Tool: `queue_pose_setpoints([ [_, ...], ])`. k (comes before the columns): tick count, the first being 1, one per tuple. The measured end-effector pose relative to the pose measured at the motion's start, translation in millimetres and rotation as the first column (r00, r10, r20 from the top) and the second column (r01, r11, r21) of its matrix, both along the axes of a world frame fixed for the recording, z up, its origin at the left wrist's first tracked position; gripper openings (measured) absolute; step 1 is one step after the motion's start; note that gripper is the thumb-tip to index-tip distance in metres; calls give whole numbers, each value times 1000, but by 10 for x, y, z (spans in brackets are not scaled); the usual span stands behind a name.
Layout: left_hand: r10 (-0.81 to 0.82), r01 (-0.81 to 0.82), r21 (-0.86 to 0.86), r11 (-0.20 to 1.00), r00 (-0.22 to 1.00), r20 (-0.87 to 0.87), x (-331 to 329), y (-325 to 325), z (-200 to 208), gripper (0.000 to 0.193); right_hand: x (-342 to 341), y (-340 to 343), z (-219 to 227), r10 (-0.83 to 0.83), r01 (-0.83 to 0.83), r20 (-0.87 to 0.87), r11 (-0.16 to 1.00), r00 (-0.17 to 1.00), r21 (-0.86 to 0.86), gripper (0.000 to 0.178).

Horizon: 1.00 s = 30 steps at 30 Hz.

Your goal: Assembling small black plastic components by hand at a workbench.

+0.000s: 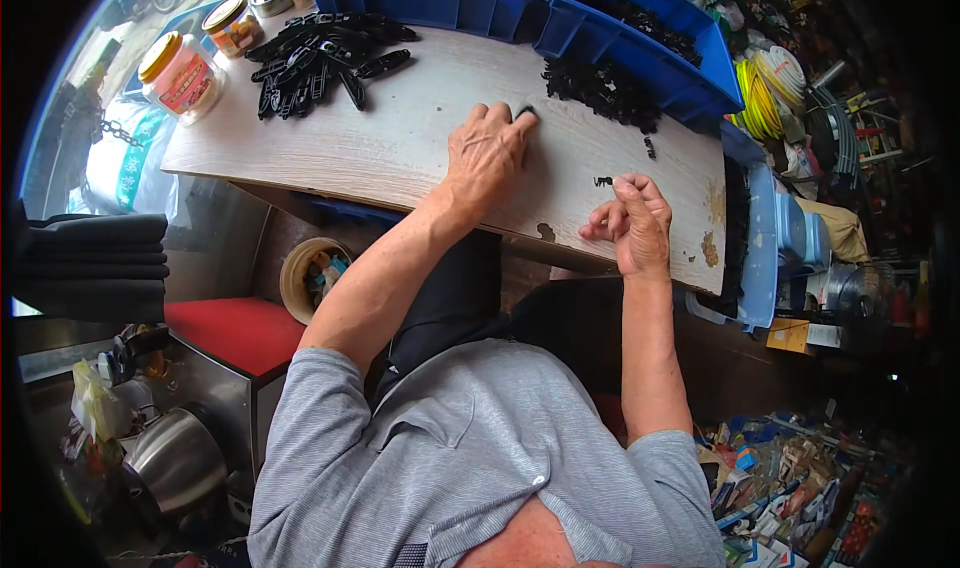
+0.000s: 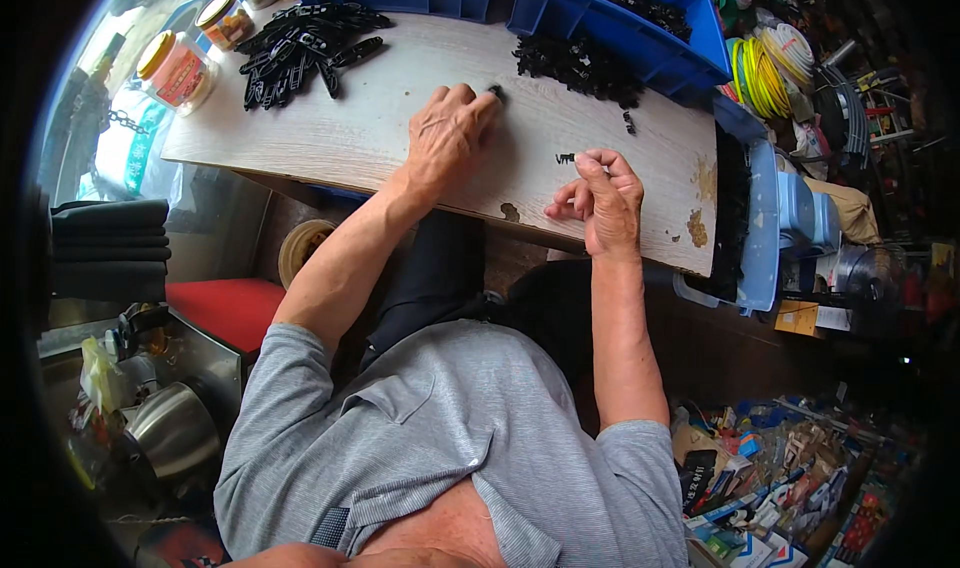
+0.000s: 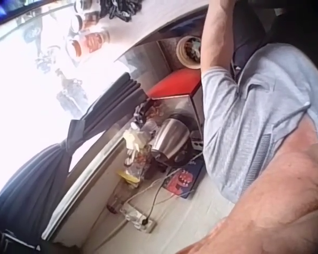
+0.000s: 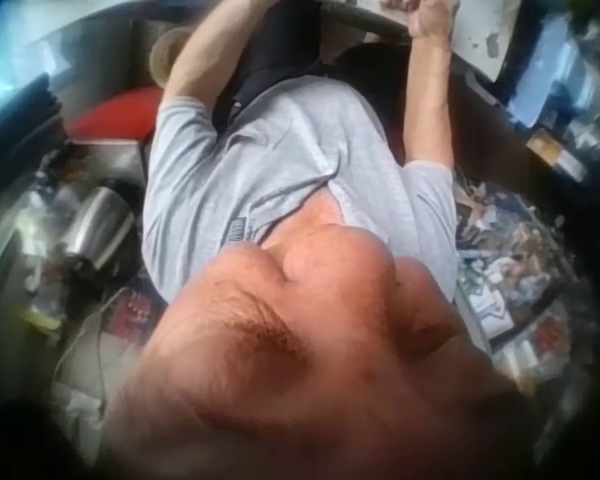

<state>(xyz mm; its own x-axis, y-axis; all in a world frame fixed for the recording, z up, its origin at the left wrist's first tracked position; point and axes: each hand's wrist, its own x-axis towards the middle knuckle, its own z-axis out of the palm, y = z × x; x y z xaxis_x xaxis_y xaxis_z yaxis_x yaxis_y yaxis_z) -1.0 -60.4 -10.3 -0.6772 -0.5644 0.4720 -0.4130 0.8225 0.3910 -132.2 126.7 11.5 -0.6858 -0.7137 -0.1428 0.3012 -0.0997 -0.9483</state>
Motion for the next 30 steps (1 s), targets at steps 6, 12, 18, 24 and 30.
queue_pose_setpoints([
  [6,70,-68,-100,993,997,16,107,-3,-103,27,15,-24,1,-26,26,18,999,1000,-22,15],
  [12,-142,323,494,807,919,-368,77,387,50,26,7,-43,-69,-20,26,37,986,999,-162,13],
  [18,-52,595,773,219,799,-599,-41,671,100,23,7,-2,-57,37,-33,14,977,999,-212,12],
  [24,-67,647,742,172,760,-647,-120,659,29,23,-4,-34,-60,40,-24,74,979,996,-203,11],
  [30,-16,577,814,58,816,-577,-54,612,177,27,11,-33,-16,109,-89,119,983,987,-161,12],
])
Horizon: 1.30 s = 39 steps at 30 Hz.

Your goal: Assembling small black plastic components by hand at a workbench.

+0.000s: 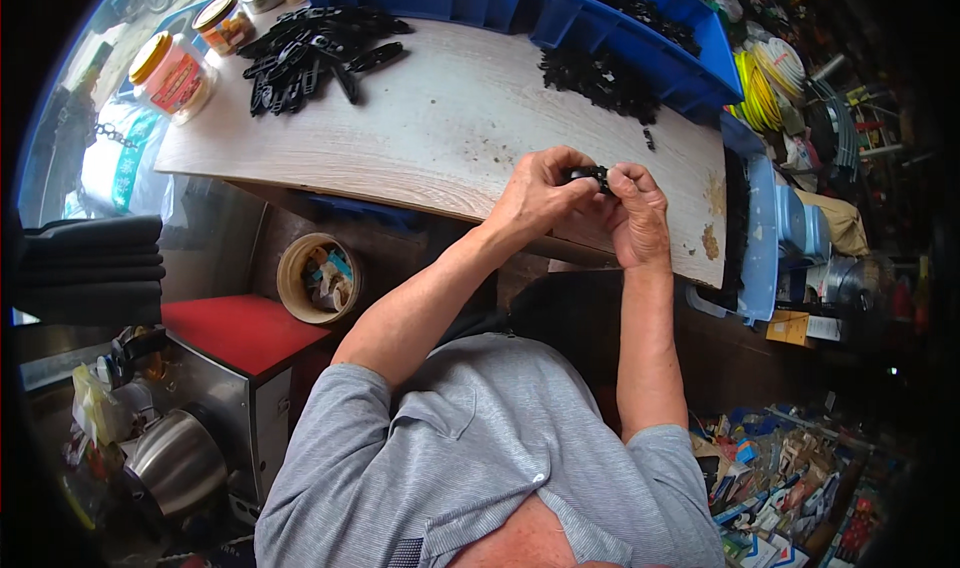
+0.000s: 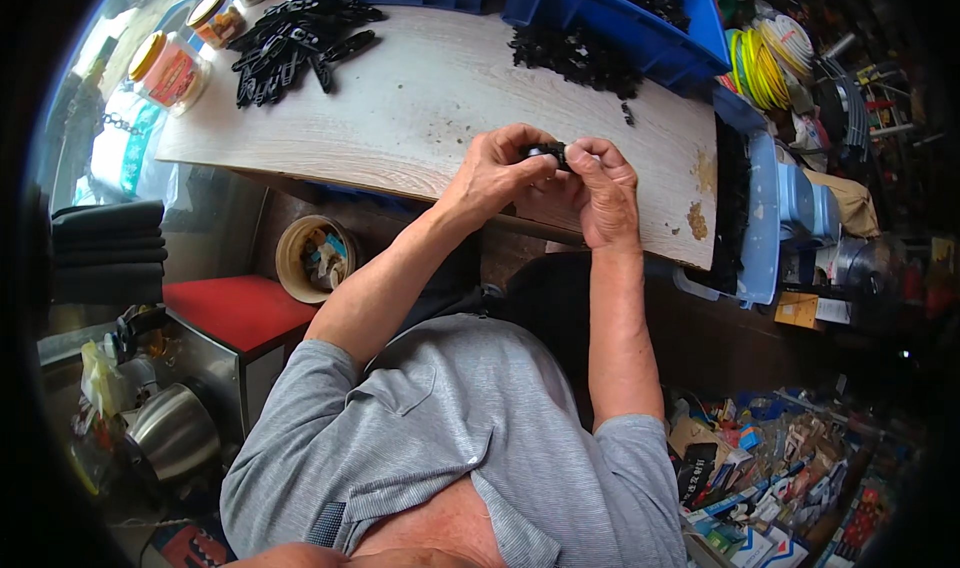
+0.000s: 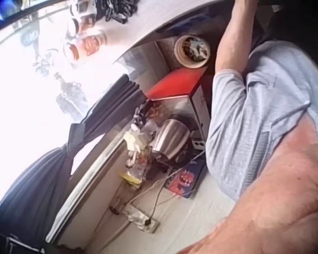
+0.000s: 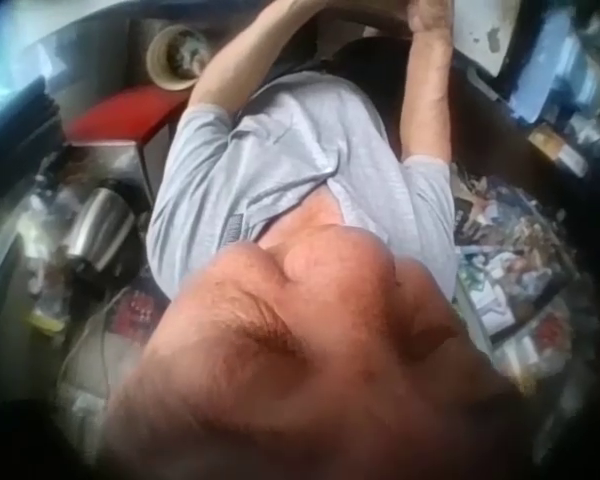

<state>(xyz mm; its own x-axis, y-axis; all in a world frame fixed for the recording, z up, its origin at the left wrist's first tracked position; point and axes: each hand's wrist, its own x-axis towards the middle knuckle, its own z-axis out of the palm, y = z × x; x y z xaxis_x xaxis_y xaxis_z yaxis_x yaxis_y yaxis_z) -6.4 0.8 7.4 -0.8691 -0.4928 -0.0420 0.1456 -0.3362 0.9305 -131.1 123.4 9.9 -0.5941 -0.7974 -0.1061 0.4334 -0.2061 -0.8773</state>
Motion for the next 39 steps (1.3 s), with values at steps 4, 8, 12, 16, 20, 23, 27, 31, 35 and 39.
queue_pose_setpoints([
  [4,57,-57,9,998,997,45,-74,-3,40,28,-155,48,-85,29,-28,-17,999,999,21,14],
  [8,103,-104,13,994,992,77,-121,-26,-22,24,-2,-24,-4,-50,53,-47,996,998,66,12],
  [12,129,-139,109,984,988,90,-84,-24,52,18,-38,-21,75,-11,51,-211,981,977,185,18],
  [16,183,-186,189,964,982,35,-82,-10,30,16,-9,-54,128,62,4,-188,942,980,335,21],
  [20,92,-93,168,981,996,17,-44,-29,-7,14,81,-47,92,31,55,-323,966,946,252,29],
  [23,92,-89,90,992,995,-26,-55,11,-17,14,67,-34,60,-6,79,-337,976,941,204,34],
  [27,409,-349,-717,603,907,-98,84,-236,8,19,-10,79,62,-86,110,-168,984,982,138,34],
  [31,718,-214,-909,-359,559,-415,348,-1394,-94,28,-407,240,74,-326,337,-89,921,941,197,44],
  [35,882,283,-930,-235,465,-81,522,-2008,-183,28,-763,380,305,-679,673,-106,671,726,310,45],
  [39,738,150,-955,-257,669,-94,450,-1952,-288,31,-1009,534,221,-614,641,-205,670,762,374,40],
])
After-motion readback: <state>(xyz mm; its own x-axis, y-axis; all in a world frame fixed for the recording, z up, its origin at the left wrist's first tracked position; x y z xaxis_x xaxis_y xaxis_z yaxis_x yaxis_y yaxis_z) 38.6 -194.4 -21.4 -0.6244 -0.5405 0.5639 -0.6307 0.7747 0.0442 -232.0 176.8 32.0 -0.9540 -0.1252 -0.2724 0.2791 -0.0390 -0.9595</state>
